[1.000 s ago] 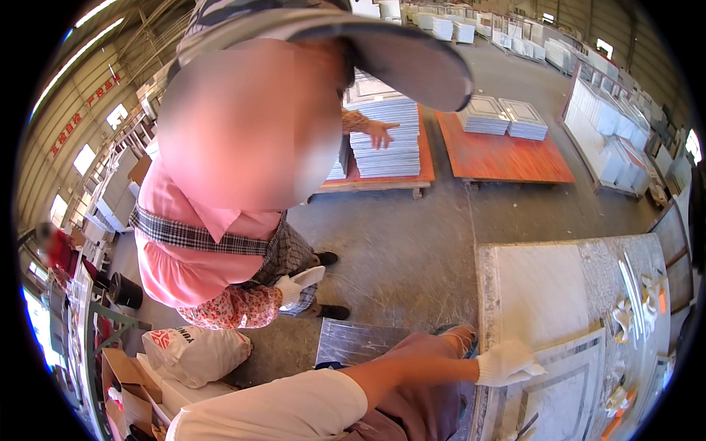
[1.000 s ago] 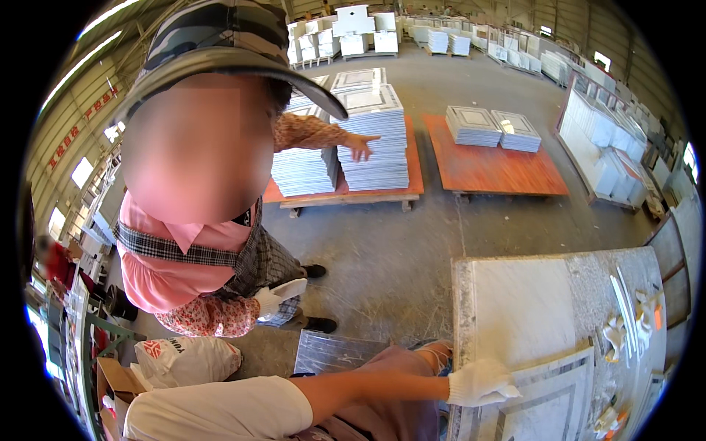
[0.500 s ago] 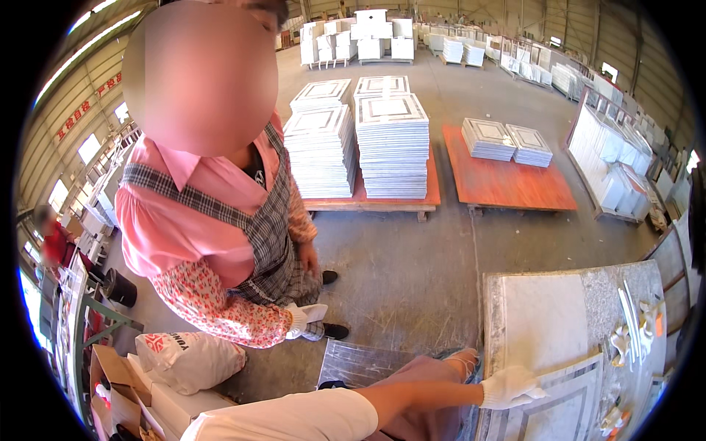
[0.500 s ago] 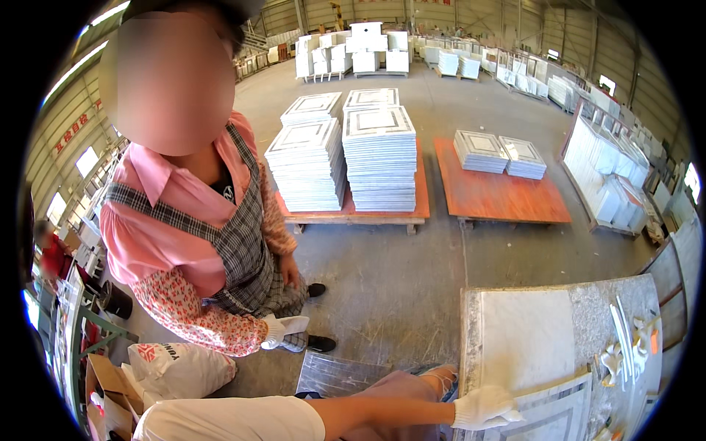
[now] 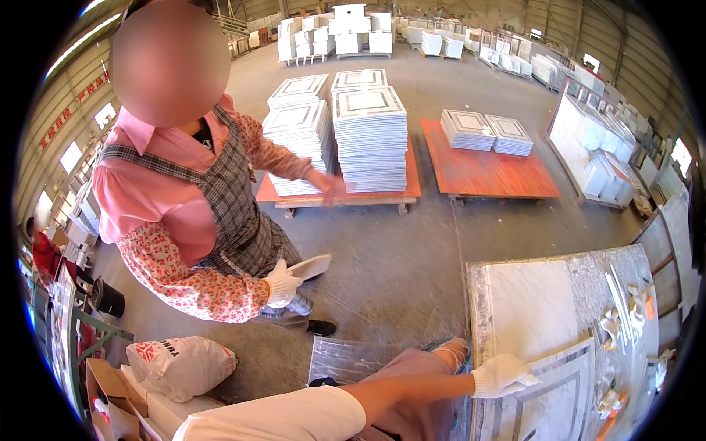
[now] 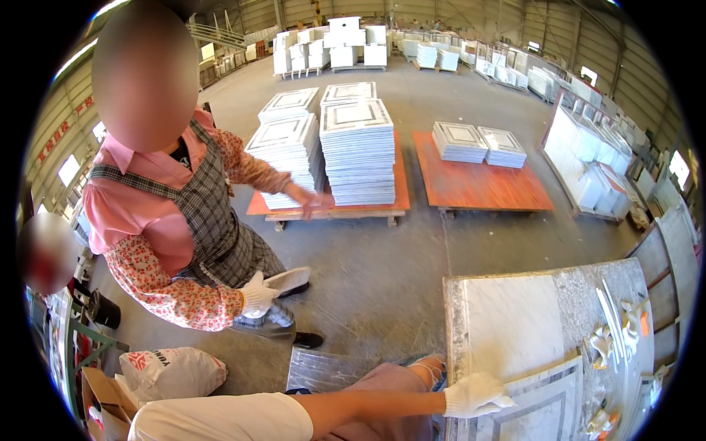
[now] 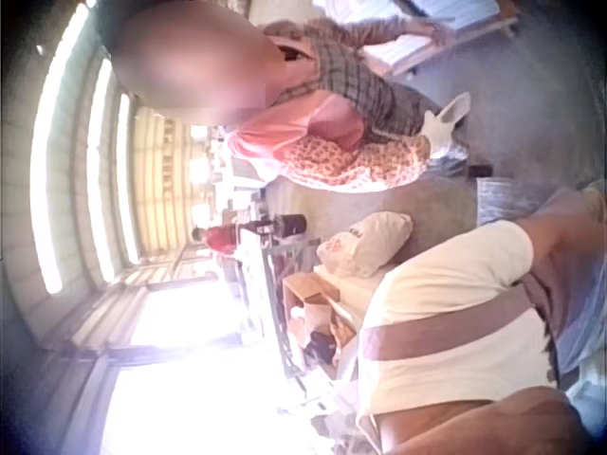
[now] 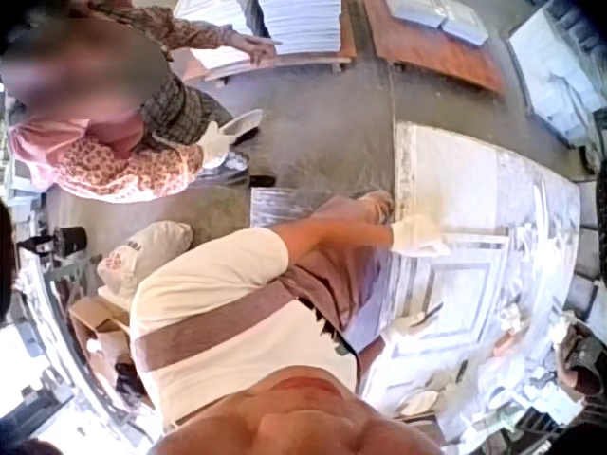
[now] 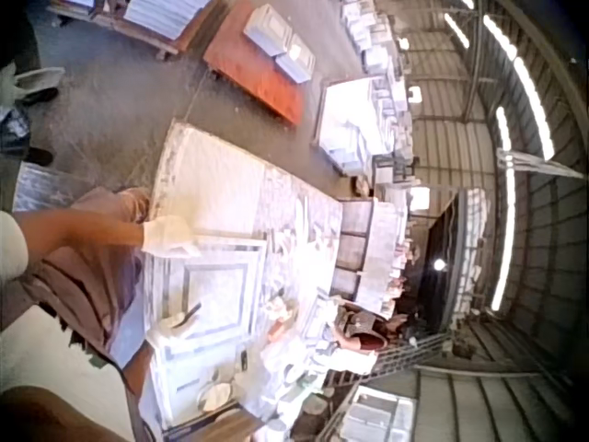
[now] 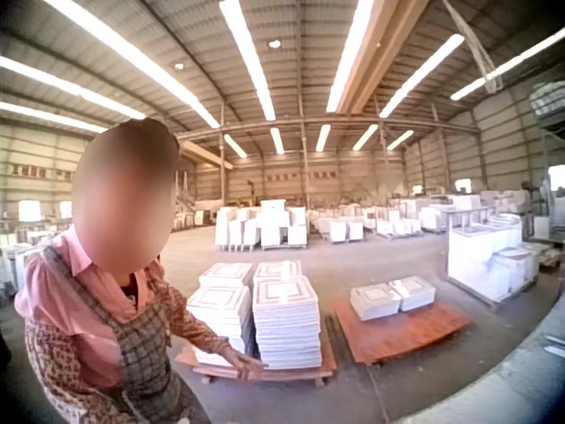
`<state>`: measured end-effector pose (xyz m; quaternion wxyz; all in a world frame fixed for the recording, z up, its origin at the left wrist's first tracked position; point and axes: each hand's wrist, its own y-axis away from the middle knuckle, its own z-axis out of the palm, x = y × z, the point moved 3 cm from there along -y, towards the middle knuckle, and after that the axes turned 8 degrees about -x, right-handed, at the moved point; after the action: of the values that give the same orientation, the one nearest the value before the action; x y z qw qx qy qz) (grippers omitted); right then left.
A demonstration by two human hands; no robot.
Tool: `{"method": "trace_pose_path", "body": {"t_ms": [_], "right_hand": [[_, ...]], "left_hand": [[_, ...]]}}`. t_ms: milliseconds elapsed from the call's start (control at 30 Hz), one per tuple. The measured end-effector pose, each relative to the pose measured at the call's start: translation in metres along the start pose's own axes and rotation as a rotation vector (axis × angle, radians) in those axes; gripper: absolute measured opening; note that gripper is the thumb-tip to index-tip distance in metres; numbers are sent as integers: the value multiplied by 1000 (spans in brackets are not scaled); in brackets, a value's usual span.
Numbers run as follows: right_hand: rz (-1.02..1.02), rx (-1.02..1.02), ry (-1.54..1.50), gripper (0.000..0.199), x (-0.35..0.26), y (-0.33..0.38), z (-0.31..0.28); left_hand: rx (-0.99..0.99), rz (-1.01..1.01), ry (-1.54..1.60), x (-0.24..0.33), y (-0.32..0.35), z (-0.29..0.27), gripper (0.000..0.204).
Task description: The person uses a white cloth to wipe the surface of a large square marble tile with a grey border. They repeatedly rub the surface and edges of the tile while standing at a workbench in a factory setting. Other workers are visible in the background handling similar tiles.
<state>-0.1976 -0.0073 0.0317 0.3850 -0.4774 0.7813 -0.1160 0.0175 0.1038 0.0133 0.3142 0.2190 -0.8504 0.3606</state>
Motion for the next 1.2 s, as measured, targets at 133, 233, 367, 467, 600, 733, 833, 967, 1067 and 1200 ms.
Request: {"method": "trace_pose_path", "body": {"t_ms": [133,233,367,467,600,733,833,967,1067,1200], "right_hand": [[35,-8,17,43,3,2,0],[54,-18,46,43,5,3,2],[93,-28,64,42,-5,0,1],[57,-23,75,41,-4,1,-2],[12,-15,114,40,2,4,3],[-21,-34,94,40,-9,-1,4],[12,-40,92,40,-7,2,4],[-18,-16,92,39,-1,3,6],[-43,-17,251,36,-18,-4,3],[-108,66,365,33,-13,-1,3]], "left_hand": [[22,23,-33,0,0,2,20],[50,52,-34,1,0,1,20],[86,84,-44,-1,1,-1,21],[119,97,-64,1,2,0,21],[137,80,-108,-5,5,7,22],[147,82,-132,-8,5,8,22],[84,46,-133,-8,4,9,22],[132,71,-108,-7,5,3,23],[64,30,-95,-5,3,1,23],[9,-1,-77,-2,0,-5,23]]}}
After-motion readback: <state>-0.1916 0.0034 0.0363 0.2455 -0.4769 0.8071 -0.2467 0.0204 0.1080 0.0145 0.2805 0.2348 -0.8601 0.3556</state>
